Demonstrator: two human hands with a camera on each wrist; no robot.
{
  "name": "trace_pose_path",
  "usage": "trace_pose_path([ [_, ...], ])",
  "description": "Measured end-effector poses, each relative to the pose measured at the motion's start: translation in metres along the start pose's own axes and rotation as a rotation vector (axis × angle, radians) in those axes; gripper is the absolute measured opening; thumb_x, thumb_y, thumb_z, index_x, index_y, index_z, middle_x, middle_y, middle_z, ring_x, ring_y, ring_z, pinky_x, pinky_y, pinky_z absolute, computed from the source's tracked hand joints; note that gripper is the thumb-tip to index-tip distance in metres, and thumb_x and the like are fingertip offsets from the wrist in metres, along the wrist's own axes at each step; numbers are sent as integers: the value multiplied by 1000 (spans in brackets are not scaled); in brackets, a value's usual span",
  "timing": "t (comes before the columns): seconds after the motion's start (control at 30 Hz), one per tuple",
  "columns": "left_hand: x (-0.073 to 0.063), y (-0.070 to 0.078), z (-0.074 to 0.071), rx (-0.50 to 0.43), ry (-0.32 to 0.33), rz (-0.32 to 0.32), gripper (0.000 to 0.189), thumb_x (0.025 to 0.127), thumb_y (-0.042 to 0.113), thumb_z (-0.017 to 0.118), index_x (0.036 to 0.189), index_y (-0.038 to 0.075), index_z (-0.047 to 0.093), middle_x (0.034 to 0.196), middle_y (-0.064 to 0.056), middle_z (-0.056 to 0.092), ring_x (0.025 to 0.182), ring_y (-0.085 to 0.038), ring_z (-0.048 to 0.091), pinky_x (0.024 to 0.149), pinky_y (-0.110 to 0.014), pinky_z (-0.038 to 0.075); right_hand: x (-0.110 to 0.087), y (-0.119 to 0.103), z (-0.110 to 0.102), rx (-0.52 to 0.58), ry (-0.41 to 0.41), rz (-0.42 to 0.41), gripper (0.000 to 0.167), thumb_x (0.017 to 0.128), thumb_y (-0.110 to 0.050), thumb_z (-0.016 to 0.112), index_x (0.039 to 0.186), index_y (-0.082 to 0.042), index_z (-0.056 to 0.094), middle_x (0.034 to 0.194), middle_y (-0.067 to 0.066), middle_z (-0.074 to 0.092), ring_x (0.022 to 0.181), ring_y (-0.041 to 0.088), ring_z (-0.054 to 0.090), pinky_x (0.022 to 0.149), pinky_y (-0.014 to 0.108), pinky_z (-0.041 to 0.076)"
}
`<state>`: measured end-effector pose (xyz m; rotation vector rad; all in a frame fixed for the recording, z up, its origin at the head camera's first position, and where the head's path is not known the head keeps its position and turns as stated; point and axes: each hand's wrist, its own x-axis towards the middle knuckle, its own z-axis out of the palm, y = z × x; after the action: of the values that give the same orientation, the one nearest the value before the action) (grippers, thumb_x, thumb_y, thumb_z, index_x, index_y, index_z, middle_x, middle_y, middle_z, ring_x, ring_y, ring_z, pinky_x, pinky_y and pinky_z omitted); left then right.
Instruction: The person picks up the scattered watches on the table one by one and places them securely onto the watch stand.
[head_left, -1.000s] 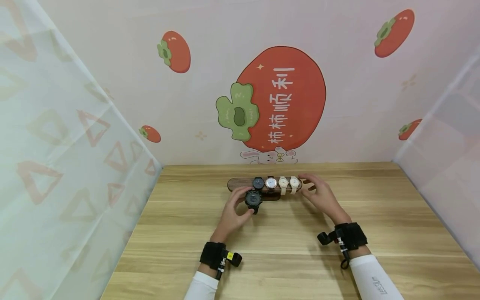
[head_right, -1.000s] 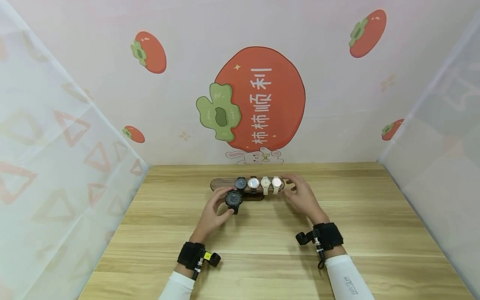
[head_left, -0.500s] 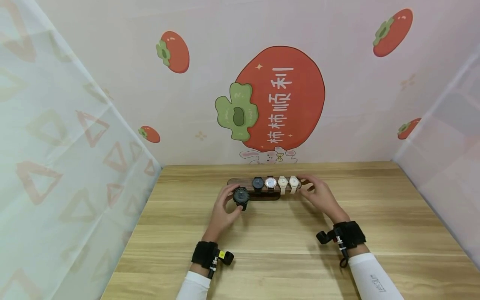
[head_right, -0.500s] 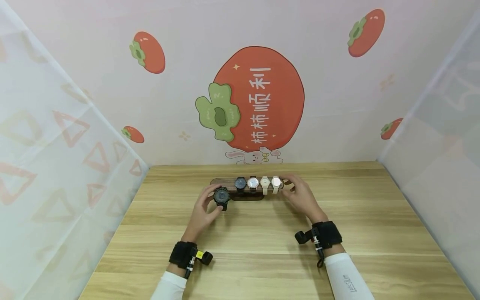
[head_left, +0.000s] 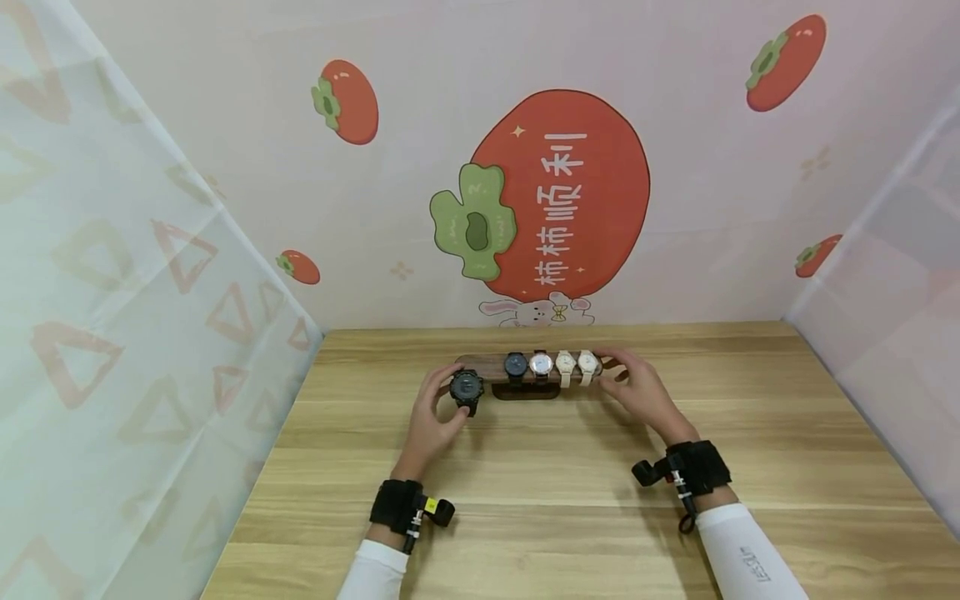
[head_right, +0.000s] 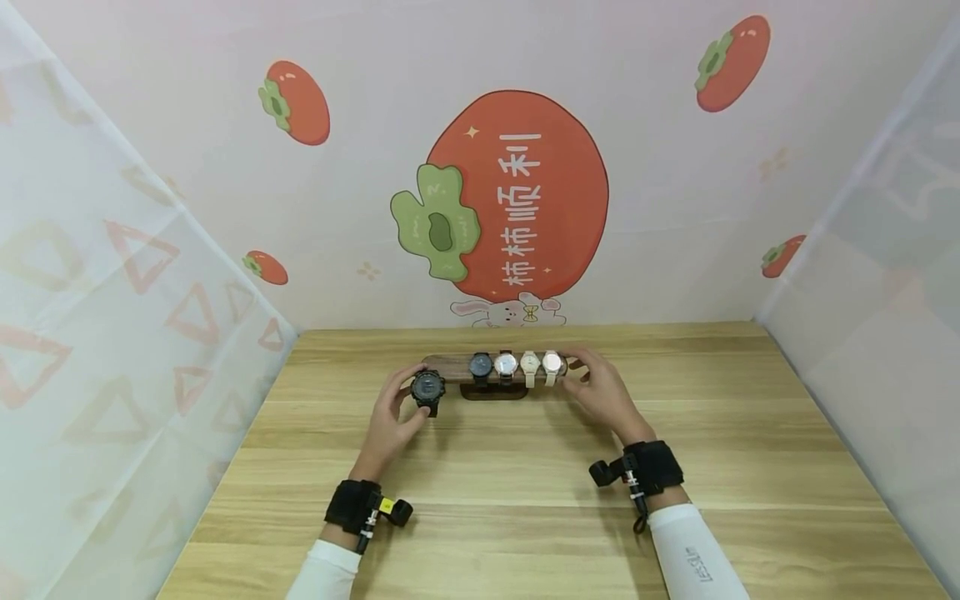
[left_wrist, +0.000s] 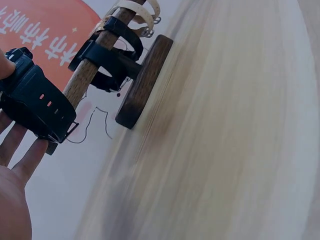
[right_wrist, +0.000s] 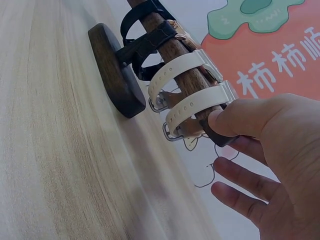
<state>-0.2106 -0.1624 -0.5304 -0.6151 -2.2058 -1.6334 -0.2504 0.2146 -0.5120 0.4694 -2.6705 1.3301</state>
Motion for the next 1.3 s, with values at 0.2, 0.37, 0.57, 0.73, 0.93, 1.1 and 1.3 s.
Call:
trace_pose_path([
  [0.2, 2, -3, -10, -10, 28, 5, 74, 83, -19, 69, 152, 4, 55, 151, -18, 53, 139, -30, 51, 115, -18, 46, 1, 0, 0, -2, 9, -15, 50, 98, 1, 71, 147, 1, 59, 144, 24, 62, 120, 42, 65, 94, 58, 60],
  [0.37, 3, -5, -17, -5, 43, 9, 73, 85, -18, 69, 152, 7, 55, 150, -17, 54, 139, -28, 51, 116, -19, 45, 1, 1, 1, -5, 11, -19, 51, 97, 2, 71, 147, 2, 59, 144, 24, 62, 120, 43, 65, 94, 58, 60],
  [0.57, 5, -10, -23, 11, 54, 11, 74, 84, -18, 70, 152, 5, 54, 151, -21, 52, 139, -33, 50, 119, -30, 47, 0, 1, 1, 0, 7, -15, 50, 98, 1, 71, 146, -1, 60, 144, 24, 62, 120, 44, 64, 94, 59, 60],
  [0.73, 8, -18, -24, 23, 64, -27, 74, 85, -16, 70, 154, 7, 53, 154, -20, 47, 144, -31, 47, 122, -51, 45, 0, 1, 1, 6, 1, -12, 50, 98, 1, 70, 147, 0, 59, 144, 24, 62, 121, 44, 64, 96, 62, 59],
  [0.93, 11, -26, -23, 38, 47, -63, 71, 88, -14, 70, 155, 3, 51, 156, -20, 39, 147, -32, 43, 122, -59, 45, -1, 1, 2, 9, 5, -14, 49, 98, 1, 70, 146, -1, 60, 143, 24, 62, 120, 43, 64, 95, 62, 59],
  [1.1, 15, -30, -21, 28, 38, -72, 72, 91, -12, 72, 155, 13, 52, 155, -20, 40, 147, -38, 42, 121, -62, 45, -1, 1, 1, 7, 7, -13, 49, 98, 2, 70, 146, 0, 60, 144, 24, 62, 119, 44, 64, 95, 61, 59],
  [1.3, 19, -35, -16, -1, 43, -84, 71, 89, -13, 75, 154, 10, 54, 154, -19, 44, 146, -38, 45, 121, -61, 46, -1, 1, 1, 0, 12, -13, 50, 97, 2, 71, 146, 2, 59, 143, 24, 62, 118, 44, 65, 94, 61, 59],
])
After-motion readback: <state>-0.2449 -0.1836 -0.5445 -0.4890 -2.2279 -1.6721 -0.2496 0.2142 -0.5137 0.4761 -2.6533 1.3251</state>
